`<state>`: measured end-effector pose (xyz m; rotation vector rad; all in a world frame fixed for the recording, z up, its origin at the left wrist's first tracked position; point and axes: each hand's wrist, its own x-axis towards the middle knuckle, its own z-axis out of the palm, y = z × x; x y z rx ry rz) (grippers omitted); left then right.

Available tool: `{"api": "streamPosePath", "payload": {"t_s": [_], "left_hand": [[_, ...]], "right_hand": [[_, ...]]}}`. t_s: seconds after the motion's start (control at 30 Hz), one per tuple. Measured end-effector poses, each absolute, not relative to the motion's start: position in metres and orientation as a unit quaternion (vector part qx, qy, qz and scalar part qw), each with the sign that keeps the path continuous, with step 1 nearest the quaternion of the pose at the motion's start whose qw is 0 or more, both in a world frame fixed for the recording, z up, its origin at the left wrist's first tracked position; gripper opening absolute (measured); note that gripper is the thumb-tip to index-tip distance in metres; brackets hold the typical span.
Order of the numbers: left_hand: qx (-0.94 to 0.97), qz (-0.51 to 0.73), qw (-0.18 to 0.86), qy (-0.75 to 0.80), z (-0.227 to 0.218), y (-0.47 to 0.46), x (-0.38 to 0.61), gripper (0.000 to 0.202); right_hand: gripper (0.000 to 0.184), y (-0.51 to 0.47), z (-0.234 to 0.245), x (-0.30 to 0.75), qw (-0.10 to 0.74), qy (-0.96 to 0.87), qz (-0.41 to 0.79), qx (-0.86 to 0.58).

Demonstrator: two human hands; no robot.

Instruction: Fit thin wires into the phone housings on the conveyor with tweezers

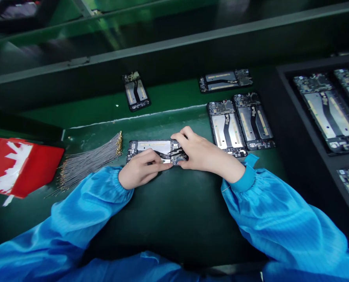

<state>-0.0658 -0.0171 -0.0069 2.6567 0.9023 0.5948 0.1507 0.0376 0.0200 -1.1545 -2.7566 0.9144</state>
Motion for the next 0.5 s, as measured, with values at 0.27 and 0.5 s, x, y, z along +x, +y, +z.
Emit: {"api": "streamPosePath", "payload": {"t_s": [0.27,0.5], "left_hand": [[0.919,0.219,0.124,0.304,-0.0059,-0.0170,-0.0652,0.024],[0.923,0.207,0.123,0.300,-0.0066,-0.0172,-0.0646,0.024]], "right_hand": [[0.056,0.0394,0.0211,0.1443,-0.021,-0.876,0.285,-0.388],[0.059,0.0394,0.0210,0.1422,-0.023,-0.879,0.271,-0.391]]}}
